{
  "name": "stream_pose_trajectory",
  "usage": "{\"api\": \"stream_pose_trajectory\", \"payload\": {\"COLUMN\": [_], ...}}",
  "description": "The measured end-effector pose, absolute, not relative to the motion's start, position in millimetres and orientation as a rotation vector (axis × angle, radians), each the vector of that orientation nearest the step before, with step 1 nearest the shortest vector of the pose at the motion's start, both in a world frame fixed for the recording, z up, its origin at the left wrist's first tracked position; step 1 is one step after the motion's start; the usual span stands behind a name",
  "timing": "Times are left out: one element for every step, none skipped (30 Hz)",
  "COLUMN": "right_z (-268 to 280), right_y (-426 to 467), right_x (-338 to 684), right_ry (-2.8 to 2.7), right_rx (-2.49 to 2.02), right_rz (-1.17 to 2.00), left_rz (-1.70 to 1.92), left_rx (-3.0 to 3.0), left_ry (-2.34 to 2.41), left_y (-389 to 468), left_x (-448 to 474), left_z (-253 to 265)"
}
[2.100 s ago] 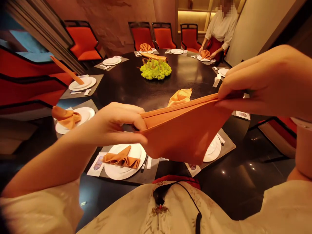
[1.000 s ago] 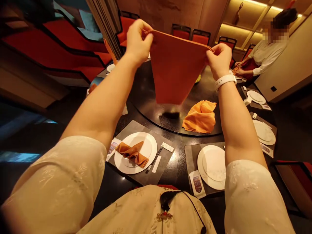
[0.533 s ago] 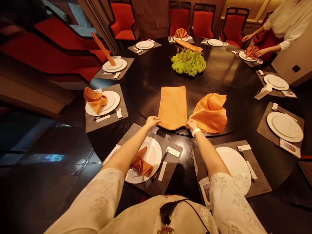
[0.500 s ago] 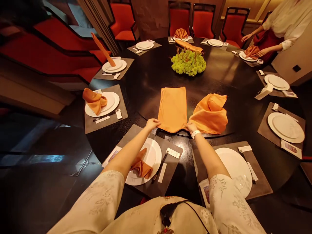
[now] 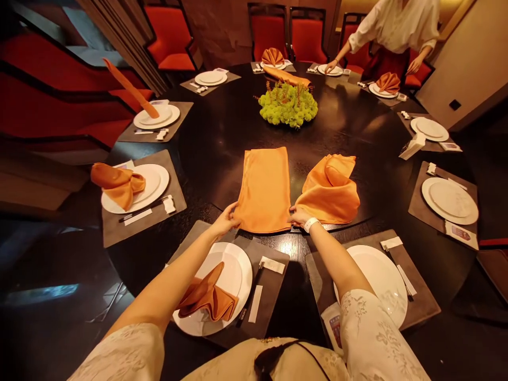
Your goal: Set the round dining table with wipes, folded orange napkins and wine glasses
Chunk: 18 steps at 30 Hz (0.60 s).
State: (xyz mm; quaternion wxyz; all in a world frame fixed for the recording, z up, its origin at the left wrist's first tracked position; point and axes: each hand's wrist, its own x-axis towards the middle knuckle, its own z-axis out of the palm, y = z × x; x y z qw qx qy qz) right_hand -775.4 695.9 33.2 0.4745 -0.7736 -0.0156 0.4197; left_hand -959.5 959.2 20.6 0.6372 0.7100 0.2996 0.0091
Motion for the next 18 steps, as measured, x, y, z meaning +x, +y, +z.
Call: {"api": "stream_pose_trajectory", "payload": {"right_z": [34,36,37,37,38,37,36,35,33,31,29,27,26,25,24,23,21,20], "right_y": [696,696,696,697,698,700,701,702,703,702,701,698,694,689,683,677,673,669], "right_x": [-776,-776,-777,-777,-778,-780,-782,-785,-788,-792,-795,-798,-801,-803,-803,-803,-801,-798], "right_ry": [-0.100,-0.180,-0.272,-0.372,-0.472,-0.566,-0.647,-0.711,-0.768,-0.826,-0.882,-0.939,-0.998,-1.056,-1.108,-1.149,-1.172,-1.170], "right_rx": [-1.896,-1.911,-1.937,-1.971,-2.011,-2.053,-2.096,-2.136,-2.173,-2.209,-2.237,-2.256,-2.263,-2.258,-2.245,-2.230,-2.220,-2.219], "right_rz": [0.980,0.920,0.853,0.782,0.713,0.649,0.597,0.563,0.543,0.528,0.522,0.524,0.536,0.558,0.588,0.624,0.660,0.689], "left_rz": [0.087,0.159,0.224,0.275,0.307,0.325,0.327,0.316,0.299,0.280,0.260,0.243,0.224,0.195,0.146,0.084,0.020,-0.029], "left_rx": [1.726,1.848,1.982,2.115,2.232,2.328,2.402,2.457,2.501,2.538,2.570,2.595,2.609,2.607,2.588,2.552,2.503,2.447], "left_ry": [0.671,0.664,0.659,0.648,0.638,0.633,0.635,0.644,0.660,0.676,0.678,0.651,0.590,0.503,0.404,0.319,0.271,0.273], "left_y": [961,963,965,966,966,966,965,964,963,962,961,960,960,959,959,958,957,956], "left_x": [-958,-956,-955,-954,-954,-954,-954,-955,-957,-959,-962,-966,-970,-975,-980,-984,-988,-990], "left_z": [22,24,26,29,32,35,36,37,38,37,35,33,30,27,24,20,17,14]}}
